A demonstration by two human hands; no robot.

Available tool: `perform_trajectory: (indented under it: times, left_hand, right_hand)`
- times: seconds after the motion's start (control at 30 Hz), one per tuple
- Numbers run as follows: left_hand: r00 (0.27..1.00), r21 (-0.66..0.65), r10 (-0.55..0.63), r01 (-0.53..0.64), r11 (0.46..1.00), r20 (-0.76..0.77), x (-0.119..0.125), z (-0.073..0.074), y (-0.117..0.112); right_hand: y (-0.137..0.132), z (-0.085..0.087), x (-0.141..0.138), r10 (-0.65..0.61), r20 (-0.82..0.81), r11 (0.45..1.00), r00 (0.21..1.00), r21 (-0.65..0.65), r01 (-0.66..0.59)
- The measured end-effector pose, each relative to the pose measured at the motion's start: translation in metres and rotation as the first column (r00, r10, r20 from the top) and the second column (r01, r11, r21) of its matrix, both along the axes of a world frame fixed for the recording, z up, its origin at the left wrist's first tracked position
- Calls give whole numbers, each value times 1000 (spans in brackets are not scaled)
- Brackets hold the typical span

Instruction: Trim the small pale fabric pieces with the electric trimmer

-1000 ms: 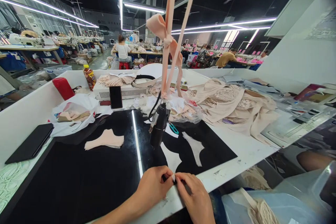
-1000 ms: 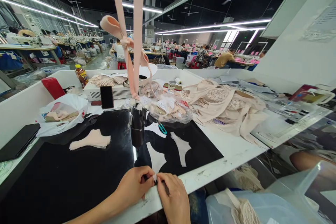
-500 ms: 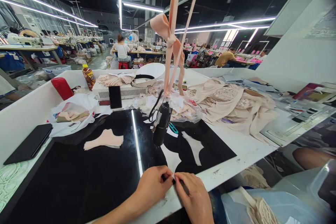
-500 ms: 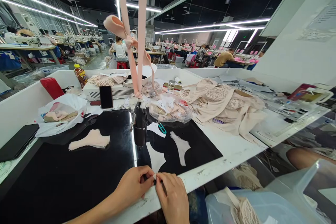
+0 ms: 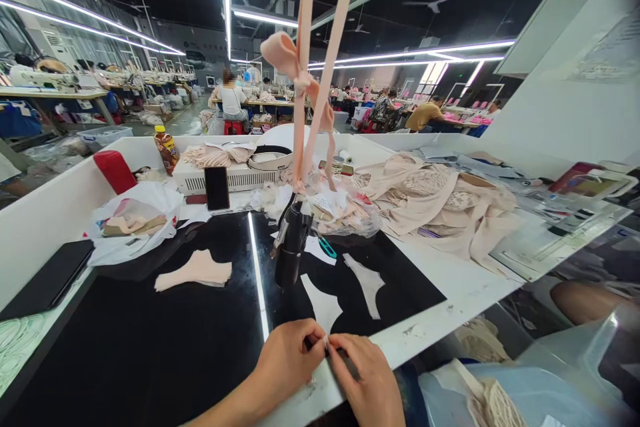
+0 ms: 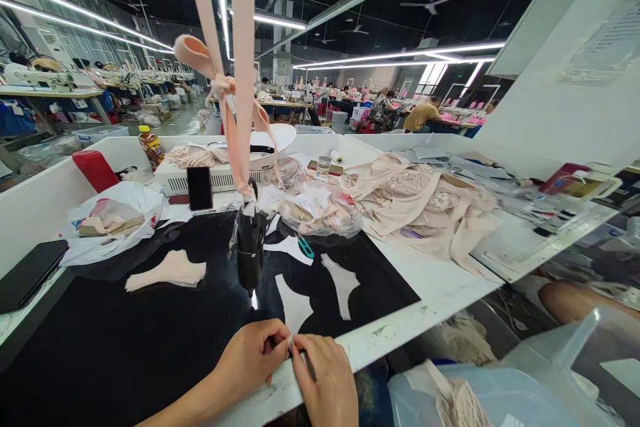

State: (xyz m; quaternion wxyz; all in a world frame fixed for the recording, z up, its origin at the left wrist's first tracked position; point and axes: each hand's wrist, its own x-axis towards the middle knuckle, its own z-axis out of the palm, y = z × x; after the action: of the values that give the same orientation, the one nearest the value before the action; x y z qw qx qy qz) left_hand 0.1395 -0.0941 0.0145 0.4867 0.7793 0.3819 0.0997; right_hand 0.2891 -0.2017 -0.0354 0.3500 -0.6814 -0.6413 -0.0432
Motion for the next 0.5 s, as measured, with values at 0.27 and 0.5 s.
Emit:
perform_trajectory:
  times: [0.27,0.5]
  left_hand:
    - [1000,26,-13,13,1000,-13,3,-9,4]
    - [999,-18,-2,3,1000,38,1,-16,7]
  right_hand:
    - [14,-22,0,-24,140,993,990,119,7]
    - [10,-17,3,37,32,997,999,69,-39]
